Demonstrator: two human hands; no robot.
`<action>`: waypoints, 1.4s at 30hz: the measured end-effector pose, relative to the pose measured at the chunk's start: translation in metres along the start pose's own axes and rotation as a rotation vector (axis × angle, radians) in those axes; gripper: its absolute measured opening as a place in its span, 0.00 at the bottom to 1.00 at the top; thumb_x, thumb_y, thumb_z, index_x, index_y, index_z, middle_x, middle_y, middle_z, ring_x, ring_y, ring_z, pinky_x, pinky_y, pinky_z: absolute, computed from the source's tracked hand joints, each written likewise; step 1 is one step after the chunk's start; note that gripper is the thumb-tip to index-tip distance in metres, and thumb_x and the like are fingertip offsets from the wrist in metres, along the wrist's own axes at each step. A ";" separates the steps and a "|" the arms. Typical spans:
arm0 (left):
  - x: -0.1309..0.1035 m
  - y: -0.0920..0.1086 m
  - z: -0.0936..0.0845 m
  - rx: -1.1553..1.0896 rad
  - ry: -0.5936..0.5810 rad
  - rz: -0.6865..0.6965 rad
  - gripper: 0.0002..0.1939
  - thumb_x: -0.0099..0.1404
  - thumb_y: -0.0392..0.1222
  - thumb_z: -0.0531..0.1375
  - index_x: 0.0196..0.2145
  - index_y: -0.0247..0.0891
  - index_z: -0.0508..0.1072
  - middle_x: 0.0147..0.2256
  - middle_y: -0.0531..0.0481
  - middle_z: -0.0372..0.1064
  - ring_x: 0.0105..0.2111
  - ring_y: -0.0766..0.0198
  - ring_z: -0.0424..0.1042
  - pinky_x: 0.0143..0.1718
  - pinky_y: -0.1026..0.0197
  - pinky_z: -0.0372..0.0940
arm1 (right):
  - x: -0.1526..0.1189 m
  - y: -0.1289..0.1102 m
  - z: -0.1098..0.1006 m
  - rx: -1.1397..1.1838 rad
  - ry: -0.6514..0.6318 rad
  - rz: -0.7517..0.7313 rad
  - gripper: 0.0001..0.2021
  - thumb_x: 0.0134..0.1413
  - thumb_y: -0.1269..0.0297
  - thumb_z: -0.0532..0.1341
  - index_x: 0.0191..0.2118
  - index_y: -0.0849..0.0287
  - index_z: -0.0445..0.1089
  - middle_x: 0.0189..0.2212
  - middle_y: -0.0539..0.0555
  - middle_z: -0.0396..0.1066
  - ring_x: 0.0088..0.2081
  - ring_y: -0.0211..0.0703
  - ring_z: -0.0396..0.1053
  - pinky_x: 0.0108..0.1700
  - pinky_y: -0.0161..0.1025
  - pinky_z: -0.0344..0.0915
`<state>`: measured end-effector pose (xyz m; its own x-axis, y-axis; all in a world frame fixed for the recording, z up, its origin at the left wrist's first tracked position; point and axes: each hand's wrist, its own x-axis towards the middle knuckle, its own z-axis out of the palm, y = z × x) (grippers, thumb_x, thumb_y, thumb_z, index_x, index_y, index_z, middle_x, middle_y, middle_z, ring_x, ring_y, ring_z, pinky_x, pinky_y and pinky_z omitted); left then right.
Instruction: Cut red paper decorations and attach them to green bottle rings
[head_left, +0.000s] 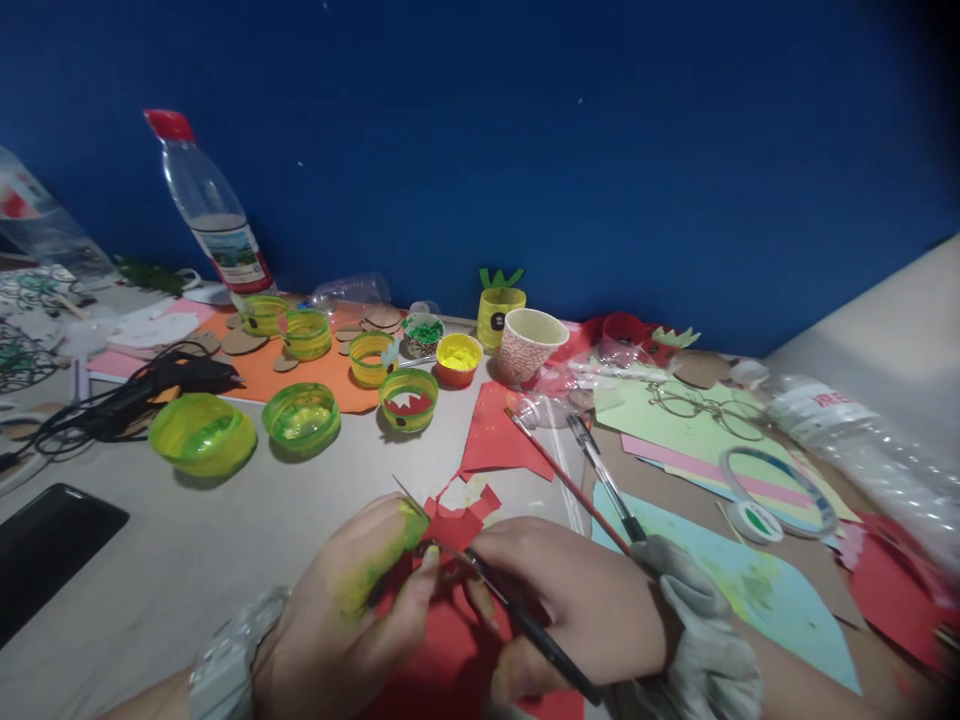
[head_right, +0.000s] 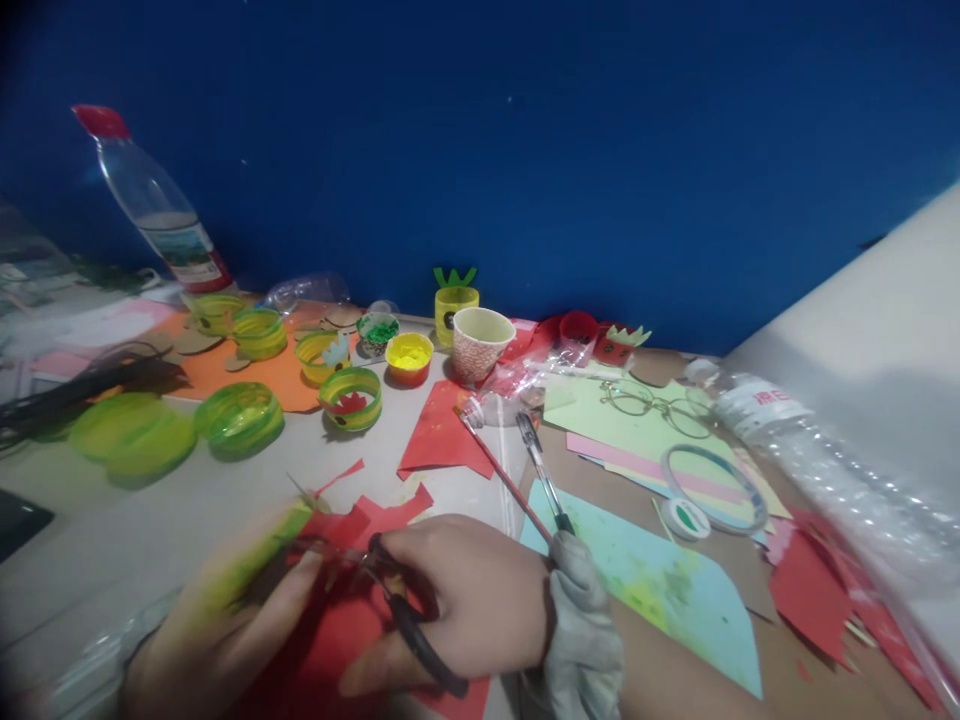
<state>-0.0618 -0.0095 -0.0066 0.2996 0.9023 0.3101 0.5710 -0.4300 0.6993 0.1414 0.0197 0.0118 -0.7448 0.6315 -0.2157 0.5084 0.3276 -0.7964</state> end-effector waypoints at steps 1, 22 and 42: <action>0.000 0.000 0.000 0.001 -0.001 -0.005 0.10 0.62 0.32 0.52 0.25 0.42 0.65 0.25 0.54 0.69 0.26 0.64 0.69 0.28 0.64 0.66 | 0.000 0.000 0.000 -0.006 0.001 -0.002 0.26 0.46 0.36 0.61 0.26 0.58 0.66 0.23 0.48 0.64 0.25 0.37 0.59 0.27 0.34 0.53; -0.002 -0.006 0.000 -0.075 -0.049 0.005 0.10 0.69 0.35 0.51 0.29 0.42 0.64 0.29 0.55 0.69 0.30 0.66 0.69 0.33 0.66 0.64 | 0.002 0.004 0.000 0.118 -0.045 -0.010 0.29 0.48 0.31 0.55 0.31 0.58 0.64 0.23 0.46 0.63 0.24 0.36 0.59 0.29 0.34 0.55; -0.004 -0.013 0.000 -0.182 -0.093 -0.093 0.09 0.72 0.38 0.49 0.34 0.41 0.66 0.32 0.55 0.68 0.32 0.68 0.68 0.35 0.66 0.62 | 0.005 0.008 0.007 0.115 0.014 0.051 0.30 0.46 0.31 0.57 0.27 0.59 0.63 0.20 0.44 0.59 0.23 0.34 0.55 0.27 0.32 0.51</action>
<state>-0.0700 -0.0074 -0.0166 0.3262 0.9273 0.1835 0.4551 -0.3242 0.8293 0.1385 0.0200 0.0005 -0.7131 0.6549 -0.2501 0.4915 0.2126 -0.8446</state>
